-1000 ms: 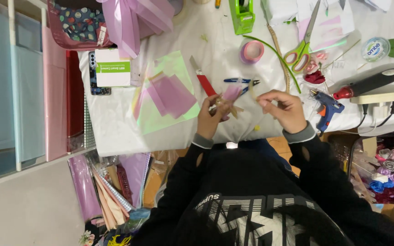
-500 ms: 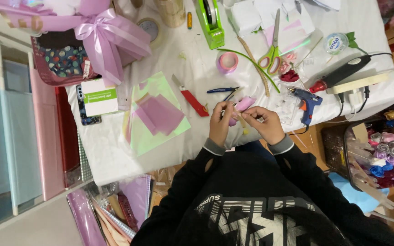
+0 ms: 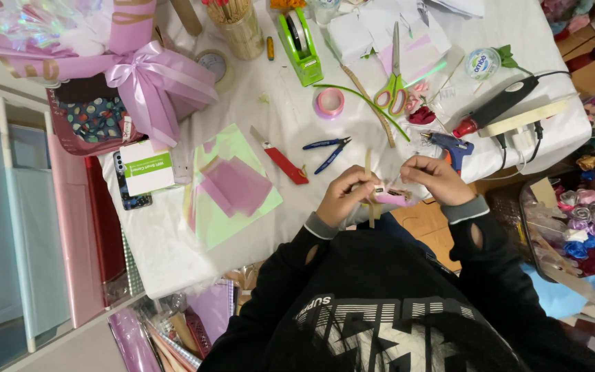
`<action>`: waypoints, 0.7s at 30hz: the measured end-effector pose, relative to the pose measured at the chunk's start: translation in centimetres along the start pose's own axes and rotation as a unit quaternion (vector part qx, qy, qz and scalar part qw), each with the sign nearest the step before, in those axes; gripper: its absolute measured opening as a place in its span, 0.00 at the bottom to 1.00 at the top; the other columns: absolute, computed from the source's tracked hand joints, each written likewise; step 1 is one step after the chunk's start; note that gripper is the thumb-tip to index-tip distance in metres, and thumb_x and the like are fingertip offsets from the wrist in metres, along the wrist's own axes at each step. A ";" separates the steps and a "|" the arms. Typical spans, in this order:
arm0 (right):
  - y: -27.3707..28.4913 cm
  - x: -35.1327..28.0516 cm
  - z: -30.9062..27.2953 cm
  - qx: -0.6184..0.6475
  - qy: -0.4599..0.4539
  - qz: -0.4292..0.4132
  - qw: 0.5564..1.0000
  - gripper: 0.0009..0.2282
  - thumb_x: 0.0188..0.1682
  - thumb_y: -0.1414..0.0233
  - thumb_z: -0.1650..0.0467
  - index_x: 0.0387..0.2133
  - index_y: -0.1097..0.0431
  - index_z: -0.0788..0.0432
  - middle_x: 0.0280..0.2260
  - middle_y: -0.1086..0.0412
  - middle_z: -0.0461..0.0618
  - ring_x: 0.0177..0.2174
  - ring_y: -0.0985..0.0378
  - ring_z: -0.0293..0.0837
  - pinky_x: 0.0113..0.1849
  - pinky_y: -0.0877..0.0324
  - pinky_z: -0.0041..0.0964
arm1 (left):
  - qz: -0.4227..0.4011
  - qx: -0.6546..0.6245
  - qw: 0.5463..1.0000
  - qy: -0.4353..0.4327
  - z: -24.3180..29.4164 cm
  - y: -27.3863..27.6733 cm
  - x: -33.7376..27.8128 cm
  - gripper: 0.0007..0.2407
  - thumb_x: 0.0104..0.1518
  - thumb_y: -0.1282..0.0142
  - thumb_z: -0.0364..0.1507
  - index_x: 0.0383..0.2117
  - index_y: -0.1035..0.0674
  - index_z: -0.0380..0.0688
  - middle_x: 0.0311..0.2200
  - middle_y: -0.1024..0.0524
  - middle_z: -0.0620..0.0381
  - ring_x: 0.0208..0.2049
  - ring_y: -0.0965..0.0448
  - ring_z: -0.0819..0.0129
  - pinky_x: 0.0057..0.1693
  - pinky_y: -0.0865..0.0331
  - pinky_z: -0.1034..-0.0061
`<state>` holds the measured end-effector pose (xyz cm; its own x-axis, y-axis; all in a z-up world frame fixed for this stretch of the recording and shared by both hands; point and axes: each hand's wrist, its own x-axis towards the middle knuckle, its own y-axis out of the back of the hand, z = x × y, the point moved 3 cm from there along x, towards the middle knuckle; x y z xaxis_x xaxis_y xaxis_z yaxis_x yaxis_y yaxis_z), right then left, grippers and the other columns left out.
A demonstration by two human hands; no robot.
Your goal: The person wraps a pink tissue paper around a flower stem using both hands. They then secure the wrapped paper with a roll of pink tape, pulling and smoothing it around the stem.
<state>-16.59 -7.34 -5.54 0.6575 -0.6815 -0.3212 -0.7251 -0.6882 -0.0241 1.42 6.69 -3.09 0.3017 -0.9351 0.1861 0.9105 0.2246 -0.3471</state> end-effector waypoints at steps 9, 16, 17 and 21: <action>-2.4 1.3 -0.2 0.158 -0.027 0.004 0.987 0.07 0.53 0.42 0.70 0.31 0.29 0.64 0.27 0.25 0.56 0.21 0.21 0.38 0.25 0.28 0.21 | -0.032 0.192 0.979 -0.067 -0.6 0.2 -0.4 0.03 0.61 0.41 0.25 0.35 0.18 0.38 0.33 0.25 0.51 0.34 0.22 0.60 0.47 0.27 0.69; 2.8 2.4 8.5 -0.056 -0.094 0.038 0.993 0.13 0.54 0.48 0.62 0.33 0.22 0.59 0.30 0.21 0.56 0.28 0.16 0.45 0.30 0.28 0.32 | -0.060 0.211 0.971 -0.097 -0.7 1.1 1.6 0.04 0.63 0.44 0.23 0.37 0.19 0.34 0.34 0.25 0.46 0.39 0.21 0.52 0.49 0.27 0.64; 2.2 1.5 9.4 -0.006 -0.144 -0.028 0.989 0.16 0.54 0.54 0.61 0.34 0.22 0.59 0.30 0.21 0.57 0.29 0.16 0.44 0.31 0.25 0.31 | -0.056 0.230 0.967 -0.097 -0.2 0.6 2.1 0.04 0.62 0.44 0.24 0.37 0.19 0.35 0.36 0.25 0.46 0.40 0.21 0.52 0.50 0.28 0.64; 0.6 -2.3 7.7 0.132 -0.187 -0.026 0.973 0.19 0.53 0.49 0.58 0.46 0.26 0.62 0.34 0.21 0.59 0.27 0.18 0.42 0.25 0.28 0.26 | -0.058 0.308 0.941 -0.127 -0.3 -1.4 4.1 0.07 0.64 0.49 0.25 0.40 0.19 0.37 0.39 0.25 0.50 0.44 0.24 0.59 0.53 0.30 0.69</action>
<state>-20.13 -4.29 -12.09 0.6096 -0.4757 -0.6341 -0.7531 -0.5973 -0.2759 1.29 2.46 -2.10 0.1759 -0.8850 0.4311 0.9095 0.3137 0.2728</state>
